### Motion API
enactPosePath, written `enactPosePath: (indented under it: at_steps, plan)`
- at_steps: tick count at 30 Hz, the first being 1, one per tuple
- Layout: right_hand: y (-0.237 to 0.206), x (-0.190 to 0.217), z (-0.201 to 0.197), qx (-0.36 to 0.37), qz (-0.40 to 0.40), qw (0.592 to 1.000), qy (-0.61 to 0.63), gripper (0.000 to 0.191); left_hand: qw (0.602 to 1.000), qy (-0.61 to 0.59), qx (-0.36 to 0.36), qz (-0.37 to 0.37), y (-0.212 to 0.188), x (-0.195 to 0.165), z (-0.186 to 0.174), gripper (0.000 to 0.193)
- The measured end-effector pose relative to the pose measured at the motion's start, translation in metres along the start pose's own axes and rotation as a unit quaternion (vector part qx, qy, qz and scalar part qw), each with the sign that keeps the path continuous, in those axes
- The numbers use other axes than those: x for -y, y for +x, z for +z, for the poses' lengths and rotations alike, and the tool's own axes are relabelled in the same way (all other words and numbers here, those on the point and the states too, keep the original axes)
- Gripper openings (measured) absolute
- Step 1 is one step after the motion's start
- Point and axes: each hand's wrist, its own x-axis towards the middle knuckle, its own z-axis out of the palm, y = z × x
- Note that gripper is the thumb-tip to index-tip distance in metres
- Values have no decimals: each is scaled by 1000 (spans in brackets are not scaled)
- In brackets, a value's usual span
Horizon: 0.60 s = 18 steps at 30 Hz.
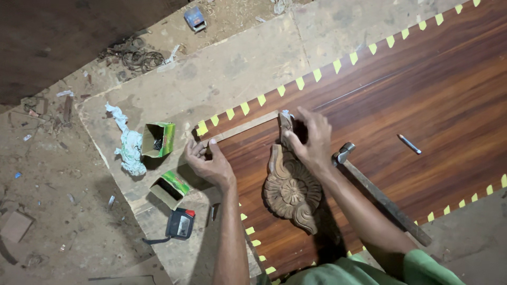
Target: The person applies adhesive to a decorative wood carving and positions it on a wooden board. They then use a hammer to drive nails into the carving to secure it to the board, occasionally using a tape measure to check the alignment.
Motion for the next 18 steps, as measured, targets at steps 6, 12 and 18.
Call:
enactPosePath:
  at_steps: [6,12,18]
  plan:
    - [-20,-3,2,-16,-19,999,-46,60,998,-47,1,-38,1,0,1,61]
    - [-20,-9,8,-22,-22,999,-45,60,998,-39,7,-41,1,2,1,55]
    - [-21,-8,7,-25,-35,998,-48,61,998,-33,15,-43,2,5,0,53]
